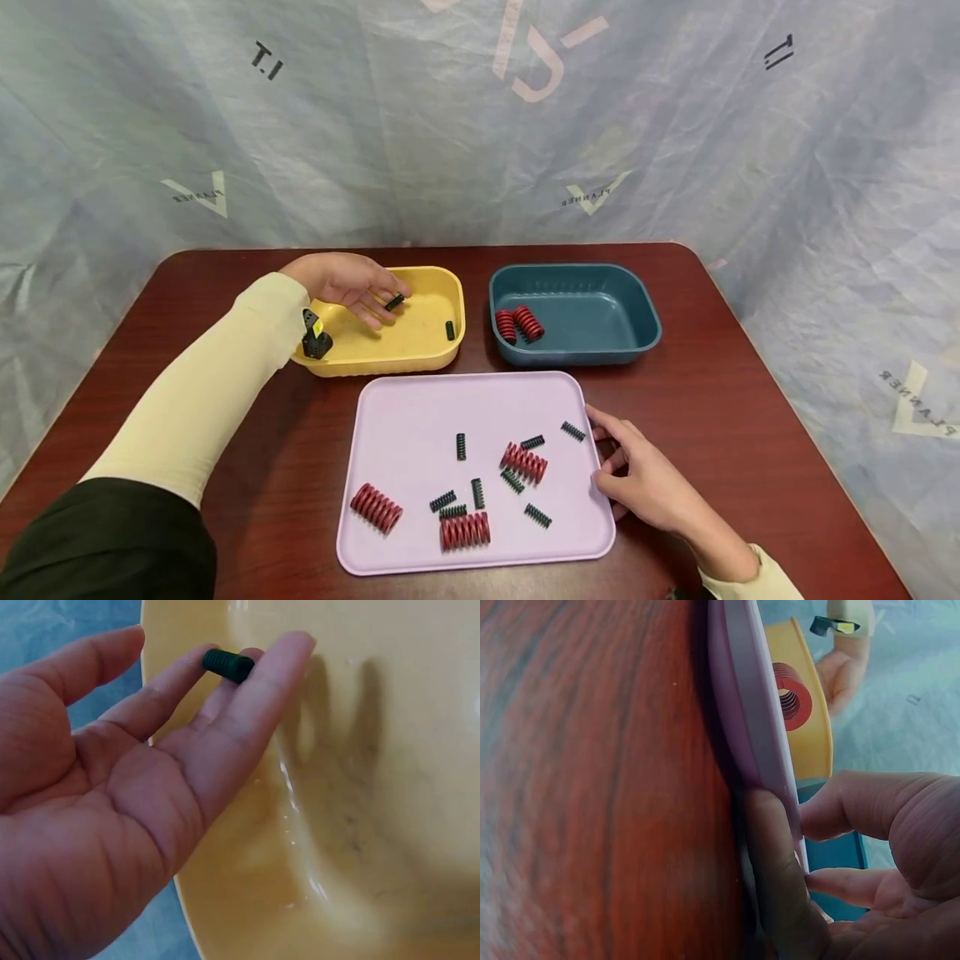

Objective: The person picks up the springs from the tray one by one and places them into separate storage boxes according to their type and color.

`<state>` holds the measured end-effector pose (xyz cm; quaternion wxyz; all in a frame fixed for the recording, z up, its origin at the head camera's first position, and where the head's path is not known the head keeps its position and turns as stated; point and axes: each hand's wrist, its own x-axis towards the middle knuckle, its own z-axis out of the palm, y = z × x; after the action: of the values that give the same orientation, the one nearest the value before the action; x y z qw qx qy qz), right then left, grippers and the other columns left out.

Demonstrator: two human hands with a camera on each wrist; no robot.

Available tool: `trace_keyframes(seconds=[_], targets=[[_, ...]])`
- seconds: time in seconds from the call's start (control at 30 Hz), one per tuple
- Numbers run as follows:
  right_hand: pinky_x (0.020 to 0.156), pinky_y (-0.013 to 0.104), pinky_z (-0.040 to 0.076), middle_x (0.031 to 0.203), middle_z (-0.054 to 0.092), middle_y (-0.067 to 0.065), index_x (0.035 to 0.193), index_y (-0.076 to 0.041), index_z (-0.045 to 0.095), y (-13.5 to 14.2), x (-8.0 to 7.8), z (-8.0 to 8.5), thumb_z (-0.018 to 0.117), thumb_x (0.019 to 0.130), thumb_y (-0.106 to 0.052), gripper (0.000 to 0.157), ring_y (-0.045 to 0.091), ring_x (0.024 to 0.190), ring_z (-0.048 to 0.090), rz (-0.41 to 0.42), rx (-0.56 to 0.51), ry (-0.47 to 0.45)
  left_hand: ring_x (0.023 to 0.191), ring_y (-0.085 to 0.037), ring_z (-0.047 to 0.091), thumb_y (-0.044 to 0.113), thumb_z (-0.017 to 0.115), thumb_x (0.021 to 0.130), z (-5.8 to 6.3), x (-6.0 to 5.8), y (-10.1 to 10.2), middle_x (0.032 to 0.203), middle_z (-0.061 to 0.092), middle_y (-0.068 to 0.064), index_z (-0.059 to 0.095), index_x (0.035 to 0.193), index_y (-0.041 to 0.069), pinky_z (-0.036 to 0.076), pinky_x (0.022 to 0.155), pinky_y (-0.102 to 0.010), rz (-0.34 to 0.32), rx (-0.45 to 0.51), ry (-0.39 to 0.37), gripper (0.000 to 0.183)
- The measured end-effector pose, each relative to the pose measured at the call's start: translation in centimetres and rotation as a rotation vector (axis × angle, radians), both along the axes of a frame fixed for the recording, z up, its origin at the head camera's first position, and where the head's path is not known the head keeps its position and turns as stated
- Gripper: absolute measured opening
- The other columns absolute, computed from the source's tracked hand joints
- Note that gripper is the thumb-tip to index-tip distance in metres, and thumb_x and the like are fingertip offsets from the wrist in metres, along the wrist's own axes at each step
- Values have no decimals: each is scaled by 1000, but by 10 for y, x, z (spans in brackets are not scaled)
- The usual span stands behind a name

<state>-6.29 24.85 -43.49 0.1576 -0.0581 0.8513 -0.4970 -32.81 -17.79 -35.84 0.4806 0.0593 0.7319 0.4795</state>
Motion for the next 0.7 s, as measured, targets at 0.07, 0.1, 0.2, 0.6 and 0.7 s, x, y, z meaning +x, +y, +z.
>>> trace_keyframes(seconds=[0.07, 0.1, 0.2, 0.6, 0.7], targets=[[43, 39, 57, 129, 44, 20, 159, -10, 36, 0, 0, 0, 64, 86, 12, 81, 21, 81, 58, 7, -8, 13, 143, -45, 40, 18, 41, 113, -2, 0, -1, 167, 9, -29, 29, 159, -4, 50, 105, -51, 12, 3, -5, 53], [42, 38, 57, 129, 44, 19, 159, -9, 36, 0, -1, 0, 65, 86, 12, 81, 20, 81, 58, 11, -12, 18, 143, -45, 40, 18, 41, 113, -3, 0, -2, 167, 9, -29, 28, 159, -5, 50, 105, -52, 17, 8, -8, 53], [42, 38, 57, 129, 44, 19, 159, -8, 36, 1, -1, -1, 65, 85, 13, 82, 20, 80, 58, 10, -27, 17, 144, -46, 38, 18, 40, 113, -5, 0, -3, 167, 11, -29, 26, 159, -5, 51, 105, -52, 22, 20, -12, 53], [42, 38, 57, 129, 44, 20, 159, -7, 35, 0, -1, -1, 65, 85, 13, 82, 18, 79, 59, 13, -33, 32, 145, -46, 36, 17, 36, 114, -15, 4, -9, 162, 29, -29, 25, 159, -5, 51, 104, -53, 27, 61, 5, 52], [42, 38, 57, 129, 44, 20, 159, -7, 36, 1, -1, -1, 65, 85, 13, 82, 18, 79, 59, 12, -32, 31, 144, -47, 37, 17, 36, 114, -17, 7, -9, 162, 30, -28, 24, 160, -4, 50, 104, -54, 27, 93, 3, 52]])
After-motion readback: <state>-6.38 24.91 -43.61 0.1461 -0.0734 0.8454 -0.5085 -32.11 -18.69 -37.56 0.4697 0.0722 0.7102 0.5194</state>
